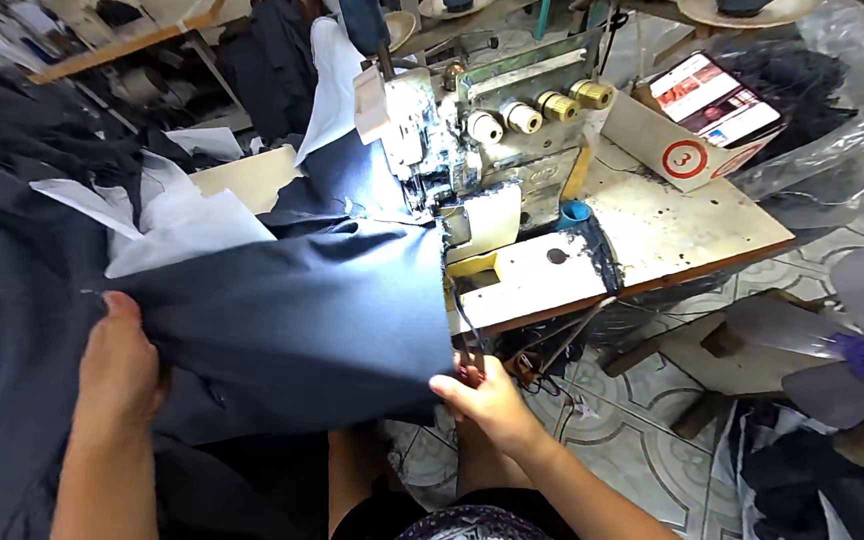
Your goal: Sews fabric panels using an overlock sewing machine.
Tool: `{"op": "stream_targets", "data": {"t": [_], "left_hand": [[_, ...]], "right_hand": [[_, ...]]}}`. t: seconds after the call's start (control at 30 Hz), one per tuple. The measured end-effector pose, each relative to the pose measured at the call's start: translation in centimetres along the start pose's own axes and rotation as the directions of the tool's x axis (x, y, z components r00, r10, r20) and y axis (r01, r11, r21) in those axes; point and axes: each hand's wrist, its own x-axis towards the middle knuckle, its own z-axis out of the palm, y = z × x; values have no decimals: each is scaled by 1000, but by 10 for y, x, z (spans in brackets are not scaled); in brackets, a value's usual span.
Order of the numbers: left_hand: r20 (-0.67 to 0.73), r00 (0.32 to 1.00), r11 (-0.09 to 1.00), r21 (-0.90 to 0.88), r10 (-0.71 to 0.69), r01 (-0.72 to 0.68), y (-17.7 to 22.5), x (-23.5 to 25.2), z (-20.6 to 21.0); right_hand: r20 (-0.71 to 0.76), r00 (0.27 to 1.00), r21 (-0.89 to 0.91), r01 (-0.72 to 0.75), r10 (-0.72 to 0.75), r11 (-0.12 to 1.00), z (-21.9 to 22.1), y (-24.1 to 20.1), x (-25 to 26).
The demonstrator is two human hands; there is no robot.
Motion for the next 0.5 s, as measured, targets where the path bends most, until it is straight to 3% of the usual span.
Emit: {"op": "stream_targets", "data": {"t": [0.13,0.27,0.5], "left_hand": [[63,989,974,-173,-137,146,-34,-54,33],[62,987,865,-475,-149,160,-61,-73,48],[-43,998,941,-336,-51,33,-45,-62,28]], "right_hand": [[8,988,55,153,-154,987,-25,-14,-21],[59,998,-160,47,-38,986,-26,9,-10],[-1,978,-188,204,-208,961,-32,7,-52]]}}
